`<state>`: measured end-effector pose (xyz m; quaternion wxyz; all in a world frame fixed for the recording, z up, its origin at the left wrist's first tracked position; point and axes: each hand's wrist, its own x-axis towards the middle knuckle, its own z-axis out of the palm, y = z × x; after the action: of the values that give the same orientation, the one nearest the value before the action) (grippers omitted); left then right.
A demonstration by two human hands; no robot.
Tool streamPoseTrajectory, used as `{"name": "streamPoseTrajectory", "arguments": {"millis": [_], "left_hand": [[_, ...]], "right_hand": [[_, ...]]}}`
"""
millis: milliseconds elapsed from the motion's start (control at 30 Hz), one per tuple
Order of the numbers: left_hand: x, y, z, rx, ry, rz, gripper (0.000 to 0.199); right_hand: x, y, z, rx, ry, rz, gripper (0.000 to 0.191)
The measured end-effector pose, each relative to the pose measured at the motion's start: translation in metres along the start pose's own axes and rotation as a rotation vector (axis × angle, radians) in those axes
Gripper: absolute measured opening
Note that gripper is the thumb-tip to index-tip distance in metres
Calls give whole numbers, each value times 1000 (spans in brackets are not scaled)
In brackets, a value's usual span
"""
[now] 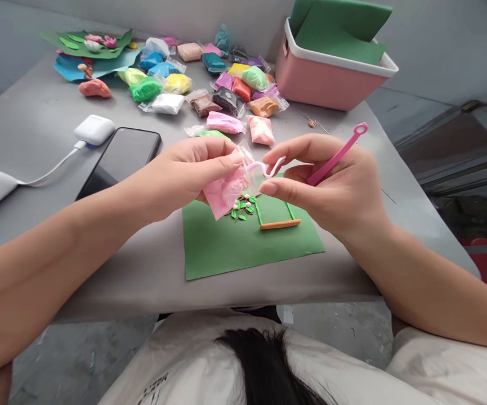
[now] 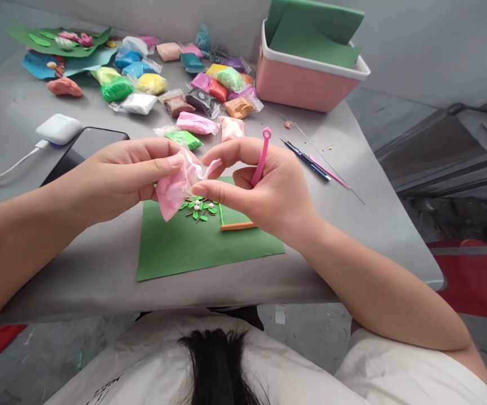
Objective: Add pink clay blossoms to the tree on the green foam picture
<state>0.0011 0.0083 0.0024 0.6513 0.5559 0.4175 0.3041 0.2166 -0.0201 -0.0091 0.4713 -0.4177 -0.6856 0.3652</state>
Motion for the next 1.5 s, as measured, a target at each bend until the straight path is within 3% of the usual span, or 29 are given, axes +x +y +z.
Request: {"name": "streamPoseTrajectory", "arguments": {"millis": [267,467,600,700,733,867,933,1033,1067,1133,1167,1267,1333,1400,1500], "left_hand": [[0,-4,0,93,-60,19,21],[-1,-3,-2,142,-55,32,27],[-2,6,-17,421,1,87,29],[0,14,-34,787,151,59,34],[1,15,-40,889,135,-1,32],[8,9,-63,1024,172,-47,33],[12,0,-74,995,255,14,37],[16,-12,-81,895,57,47,36],[16,-14,-80,883,106,80,35],[14,-13,-69,839,321,202,31],[12,-11,-60,812,356,266,26],[3,-3,-27,581,267,254,25],[-4,0,-9,354,128,157,26],[-8,-1,1,155,35,110,31],[-9,-6,4,-26,-14,97,38]], "right_hand": [[-6,-3,4,-116,-36,-53,35],[-2,4,3,-195,199,-243,22],[9,15,-9,-134,367,-293,27],[12,18,-13,-110,307,-281,23],[11,17,-12,-90,268,-279,20],[6,10,-3,33,119,-227,16],[5,8,-1,66,70,-196,13],[5,8,0,18,34,-151,20],[5,9,-1,-7,27,-146,22],[3,11,-1,-56,27,-157,22],[2,12,-1,-79,32,-176,20],[-2,13,0,-167,41,-259,10],[-5,12,1,-237,30,-330,8],[-7,10,2,-295,18,-412,10],[-8,8,4,-354,26,-496,12]]}}
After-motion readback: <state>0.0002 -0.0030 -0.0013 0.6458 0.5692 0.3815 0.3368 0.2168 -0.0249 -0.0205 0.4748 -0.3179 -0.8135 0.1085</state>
